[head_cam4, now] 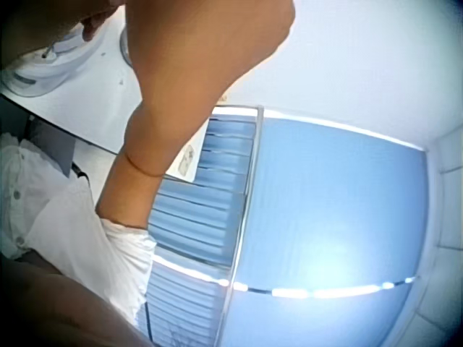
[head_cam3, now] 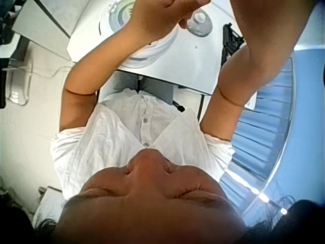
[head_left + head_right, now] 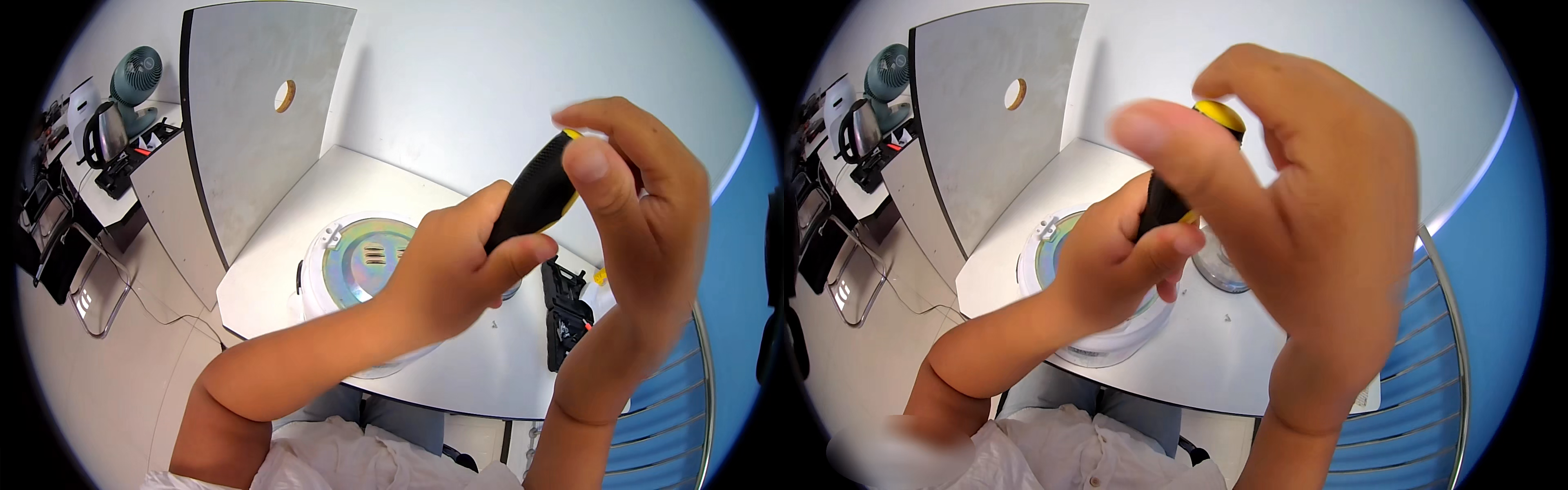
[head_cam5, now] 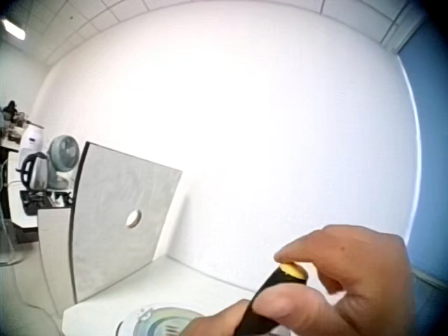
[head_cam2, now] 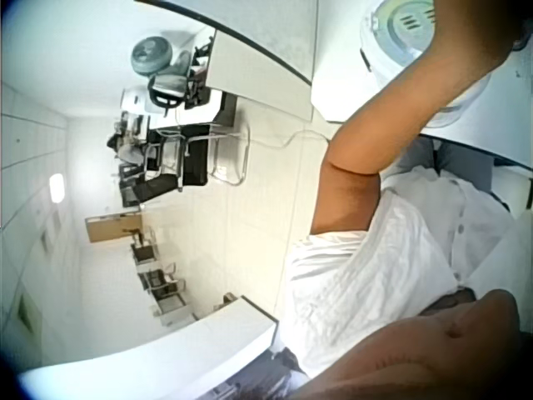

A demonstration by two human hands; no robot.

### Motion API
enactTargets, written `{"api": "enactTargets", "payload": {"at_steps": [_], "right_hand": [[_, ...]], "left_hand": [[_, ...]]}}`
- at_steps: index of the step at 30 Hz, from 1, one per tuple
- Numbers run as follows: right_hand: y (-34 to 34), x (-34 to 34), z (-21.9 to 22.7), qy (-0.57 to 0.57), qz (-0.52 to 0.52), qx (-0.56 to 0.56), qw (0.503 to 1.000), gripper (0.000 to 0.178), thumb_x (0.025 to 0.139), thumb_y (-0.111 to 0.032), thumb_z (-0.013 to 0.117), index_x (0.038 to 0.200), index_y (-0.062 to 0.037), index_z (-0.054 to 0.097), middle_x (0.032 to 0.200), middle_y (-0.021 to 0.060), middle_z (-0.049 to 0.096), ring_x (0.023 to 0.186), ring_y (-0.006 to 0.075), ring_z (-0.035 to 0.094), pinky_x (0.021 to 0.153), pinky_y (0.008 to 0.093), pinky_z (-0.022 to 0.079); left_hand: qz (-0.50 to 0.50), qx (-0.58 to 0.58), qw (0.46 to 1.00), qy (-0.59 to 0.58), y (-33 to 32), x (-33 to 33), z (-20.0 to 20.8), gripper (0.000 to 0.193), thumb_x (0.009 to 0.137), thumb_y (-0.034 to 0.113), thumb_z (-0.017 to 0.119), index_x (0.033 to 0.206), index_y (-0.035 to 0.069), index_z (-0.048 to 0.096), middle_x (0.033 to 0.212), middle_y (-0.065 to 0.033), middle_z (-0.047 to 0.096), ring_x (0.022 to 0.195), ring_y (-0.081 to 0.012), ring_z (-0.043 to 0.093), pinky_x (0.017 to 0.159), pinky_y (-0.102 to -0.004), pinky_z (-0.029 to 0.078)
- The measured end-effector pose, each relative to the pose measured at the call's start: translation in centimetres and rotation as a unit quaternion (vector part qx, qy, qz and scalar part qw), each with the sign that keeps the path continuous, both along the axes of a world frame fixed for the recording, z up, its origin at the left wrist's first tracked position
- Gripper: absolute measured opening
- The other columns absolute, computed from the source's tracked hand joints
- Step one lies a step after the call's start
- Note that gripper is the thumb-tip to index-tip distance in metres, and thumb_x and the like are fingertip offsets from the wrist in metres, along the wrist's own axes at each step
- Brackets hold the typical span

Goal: The person uses a screwdriver to tighten screws on the base of a white cylindrical appliance, likely a rice cooker. The person rotates the appliance to access different screw locations and continues tightening them throughout the clip.

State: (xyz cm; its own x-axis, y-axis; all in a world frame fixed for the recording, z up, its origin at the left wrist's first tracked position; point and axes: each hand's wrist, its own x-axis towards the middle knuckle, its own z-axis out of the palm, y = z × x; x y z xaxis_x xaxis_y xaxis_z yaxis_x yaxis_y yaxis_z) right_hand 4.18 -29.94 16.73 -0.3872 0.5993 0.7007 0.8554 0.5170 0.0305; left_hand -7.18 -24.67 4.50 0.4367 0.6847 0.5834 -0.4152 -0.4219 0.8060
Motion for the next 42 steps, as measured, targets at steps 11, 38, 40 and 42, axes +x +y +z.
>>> {"api": "enactTargets", "payload": {"at_steps": [11, 38, 40, 42], "right_hand": [[1.3, 0.9, -0.9, -0.033, 0.211, 0.002, 0.977, 0.018, 0.088, -0.005, 0.046, 0.1, -0.0006, 0.058, 0.092, 0.0078, 0.057, 0.073, 0.0118, 0.053, 0.063, 0.0234, 0.042], [5.5, -0.2, -5.3, 0.441, 0.562, -0.316, 0.625, 0.022, 0.097, -0.02, 0.047, 0.114, -0.0065, 0.047, 0.089, 0.0087, 0.052, 0.065, 0.0152, 0.056, 0.058, 0.0274, 0.05], [5.8, -0.3, -5.3, 0.436, 0.536, -0.289, 0.663, 0.024, 0.096, -0.021, 0.047, 0.116, -0.0068, 0.047, 0.094, 0.0103, 0.052, 0.067, 0.016, 0.057, 0.061, 0.0279, 0.052], [5.1, -0.9, -5.4, 0.482, 0.394, -0.212, 0.753, 0.029, 0.097, -0.024, 0.047, 0.117, -0.0035, 0.048, 0.099, 0.0115, 0.052, 0.073, 0.0176, 0.061, 0.069, 0.0327, 0.057]], "left_hand": [[-0.326, -0.054, 0.944, -0.026, 2.9, -1.2, 0.9, 0.084, 0.079, 0.076, 0.054, 0.11, -0.002, 0.048, 0.068, -0.0085, 0.057, 0.048, -0.0126, 0.054, 0.041, -0.0221, 0.04], [-0.137, -0.033, 0.99, -0.014, 0.9, -1.1, -2.1, 0.044, 0.096, 0.048, 0.053, 0.097, 0.005, 0.056, 0.079, -0.0055, 0.062, 0.069, -0.0152, 0.06, 0.064, -0.0297, 0.047], [-0.165, -0.026, 0.986, 0.023, 1.3, -2.0, -2.0, 0.053, 0.098, 0.058, 0.04, 0.092, 0.007, 0.055, 0.08, -0.0032, 0.062, 0.066, -0.0134, 0.061, 0.06, -0.027, 0.046], [-0.127, -0.039, 0.99, 0.039, 1.2, -2.3, -2.0, 0.051, 0.097, 0.054, 0.046, 0.101, 0.004, 0.056, 0.083, -0.0051, 0.063, 0.069, -0.0137, 0.063, 0.063, -0.0248, 0.045]]}}
